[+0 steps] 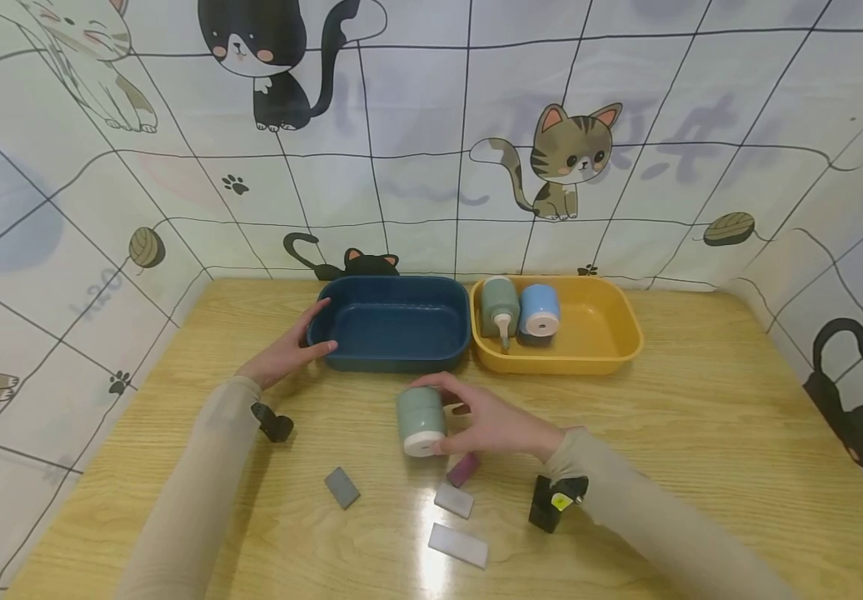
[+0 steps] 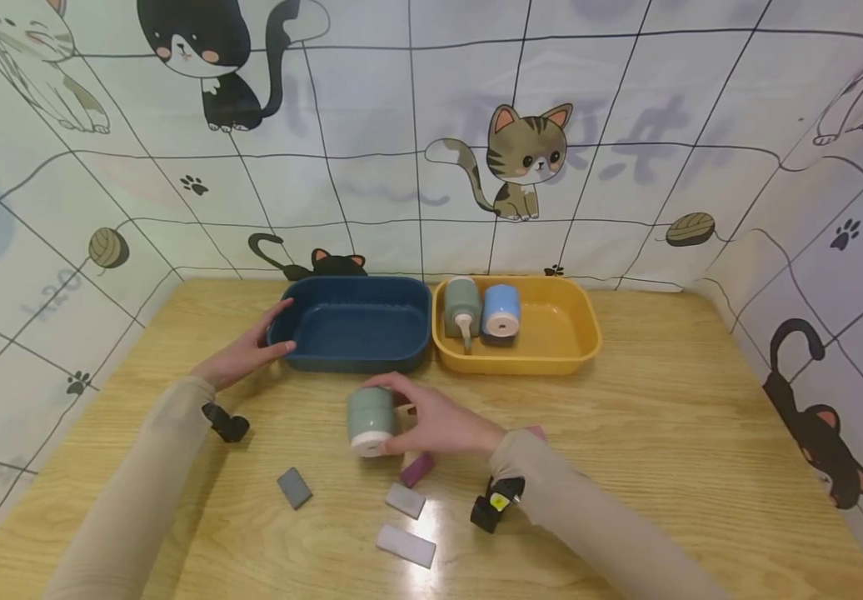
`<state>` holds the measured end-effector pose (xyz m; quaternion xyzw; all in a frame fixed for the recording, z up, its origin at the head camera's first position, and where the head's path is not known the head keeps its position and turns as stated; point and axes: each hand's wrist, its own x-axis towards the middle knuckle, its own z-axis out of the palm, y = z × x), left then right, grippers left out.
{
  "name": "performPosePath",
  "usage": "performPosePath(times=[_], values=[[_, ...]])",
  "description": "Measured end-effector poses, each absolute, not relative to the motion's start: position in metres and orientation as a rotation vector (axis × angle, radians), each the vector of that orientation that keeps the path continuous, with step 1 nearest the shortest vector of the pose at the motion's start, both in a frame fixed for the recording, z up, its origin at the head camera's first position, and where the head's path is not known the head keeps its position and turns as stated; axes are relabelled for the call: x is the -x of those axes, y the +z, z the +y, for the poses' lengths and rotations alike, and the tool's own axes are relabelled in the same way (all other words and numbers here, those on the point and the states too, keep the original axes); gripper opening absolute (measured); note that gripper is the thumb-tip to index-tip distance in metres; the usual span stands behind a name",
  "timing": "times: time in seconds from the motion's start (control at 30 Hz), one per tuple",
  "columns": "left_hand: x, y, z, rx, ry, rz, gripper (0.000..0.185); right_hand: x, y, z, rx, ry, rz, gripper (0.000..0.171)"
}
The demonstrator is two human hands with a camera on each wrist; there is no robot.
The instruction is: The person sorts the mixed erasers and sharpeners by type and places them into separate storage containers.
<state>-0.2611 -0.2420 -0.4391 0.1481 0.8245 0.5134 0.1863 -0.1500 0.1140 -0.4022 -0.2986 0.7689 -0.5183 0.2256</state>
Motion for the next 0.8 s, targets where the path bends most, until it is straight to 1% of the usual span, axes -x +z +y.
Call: performPosePath(times=[0.3, 0.8], values=[[0.260, -0.438, -0.242, -0.420, 1.452, 2.313, 0.079, 0.150, -0.398, 0.123, 0.846, -1.427, 2.143, 0.075], [0.261, -0.440, -0.242, -0.420, 1.440, 2.322, 0.079, 0.148, -0.389, 0.146, 0.802, -1.446, 2.197, 0.074]])
